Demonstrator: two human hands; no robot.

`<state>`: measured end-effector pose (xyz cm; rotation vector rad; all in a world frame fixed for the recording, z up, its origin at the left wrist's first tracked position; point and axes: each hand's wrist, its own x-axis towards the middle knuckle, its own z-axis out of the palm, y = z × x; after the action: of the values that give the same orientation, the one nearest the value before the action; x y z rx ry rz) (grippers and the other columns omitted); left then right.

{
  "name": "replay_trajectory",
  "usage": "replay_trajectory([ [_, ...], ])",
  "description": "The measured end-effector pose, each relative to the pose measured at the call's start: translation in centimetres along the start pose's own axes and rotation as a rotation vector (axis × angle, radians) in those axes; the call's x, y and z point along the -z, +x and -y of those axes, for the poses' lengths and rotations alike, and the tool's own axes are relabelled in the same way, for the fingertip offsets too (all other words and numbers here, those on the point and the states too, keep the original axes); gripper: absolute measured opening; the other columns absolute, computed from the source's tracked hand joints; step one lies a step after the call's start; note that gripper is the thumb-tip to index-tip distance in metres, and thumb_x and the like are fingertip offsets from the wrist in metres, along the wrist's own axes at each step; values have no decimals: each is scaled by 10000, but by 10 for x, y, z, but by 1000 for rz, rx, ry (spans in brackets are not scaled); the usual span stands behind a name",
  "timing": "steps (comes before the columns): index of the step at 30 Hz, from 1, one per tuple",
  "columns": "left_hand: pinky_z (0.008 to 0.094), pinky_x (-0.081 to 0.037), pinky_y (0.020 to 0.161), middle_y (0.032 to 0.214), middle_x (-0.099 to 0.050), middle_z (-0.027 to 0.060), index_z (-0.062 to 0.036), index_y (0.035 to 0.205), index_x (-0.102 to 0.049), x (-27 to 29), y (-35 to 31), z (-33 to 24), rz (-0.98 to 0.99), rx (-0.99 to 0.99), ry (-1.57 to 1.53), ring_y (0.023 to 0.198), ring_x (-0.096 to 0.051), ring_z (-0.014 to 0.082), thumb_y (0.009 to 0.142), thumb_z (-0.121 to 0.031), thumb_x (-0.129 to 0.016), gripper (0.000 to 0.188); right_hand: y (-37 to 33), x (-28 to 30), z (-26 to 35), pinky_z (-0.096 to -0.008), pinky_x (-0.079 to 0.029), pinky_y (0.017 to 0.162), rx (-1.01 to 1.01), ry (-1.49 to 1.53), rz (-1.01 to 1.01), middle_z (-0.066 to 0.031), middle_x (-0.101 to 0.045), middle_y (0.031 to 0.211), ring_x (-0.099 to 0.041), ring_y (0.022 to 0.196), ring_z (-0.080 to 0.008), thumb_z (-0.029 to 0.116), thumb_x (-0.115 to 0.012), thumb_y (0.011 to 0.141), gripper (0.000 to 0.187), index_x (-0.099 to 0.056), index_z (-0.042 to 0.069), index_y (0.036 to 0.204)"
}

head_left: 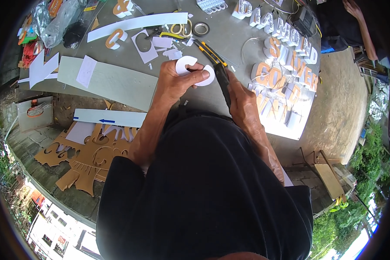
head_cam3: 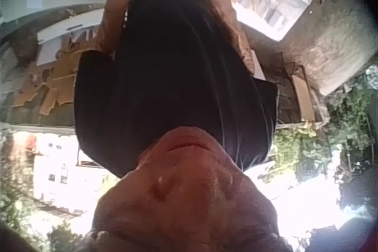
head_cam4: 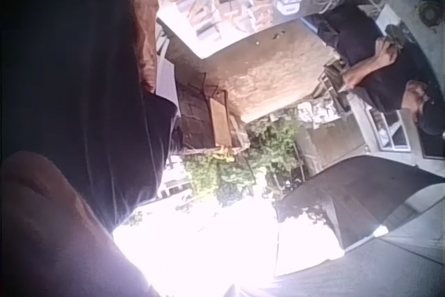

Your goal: Trimming and assembling dimensional sign letters using a utility knife and adhesive.

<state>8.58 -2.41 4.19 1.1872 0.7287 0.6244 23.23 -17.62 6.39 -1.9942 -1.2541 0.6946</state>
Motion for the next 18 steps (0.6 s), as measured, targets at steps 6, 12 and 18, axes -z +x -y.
replay_trajectory([
  [6, 255, -502, 526, 788, -710, 70, 18, 898, -738, -11, 3, 6, 10, 38, -119, 674, -665, 135, 807, -67, -798, 138, 24, -2, 29, -380, -556, 787, 188, 78, -120, -259, -671, 1154, -700, 1002, -374, 17, -508, 998, 465, -453, 27, 1459],
  [12, 256, -475, 516, 802, -713, 59, 6, 917, -737, -19, 8, 17, -85, 16, -262, 678, -660, 130, 828, -52, -777, 114, 13, -14, 29, -438, -557, 922, 250, -35, -138, -301, -507, 1386, -558, 1217, -442, -70, -496, 936, 574, -362, -3, 1490],
  [18, 253, -474, 525, 822, -722, 67, -2, 928, -740, -19, 11, 13, -63, -4, -303, 696, -667, 128, 842, -48, -762, 100, 19, -14, 30, -436, -549, 930, 273, 16, -141, -327, -499, 1381, -542, 1230, -465, -135, -505, 894, 627, -341, -35, 1491],
])
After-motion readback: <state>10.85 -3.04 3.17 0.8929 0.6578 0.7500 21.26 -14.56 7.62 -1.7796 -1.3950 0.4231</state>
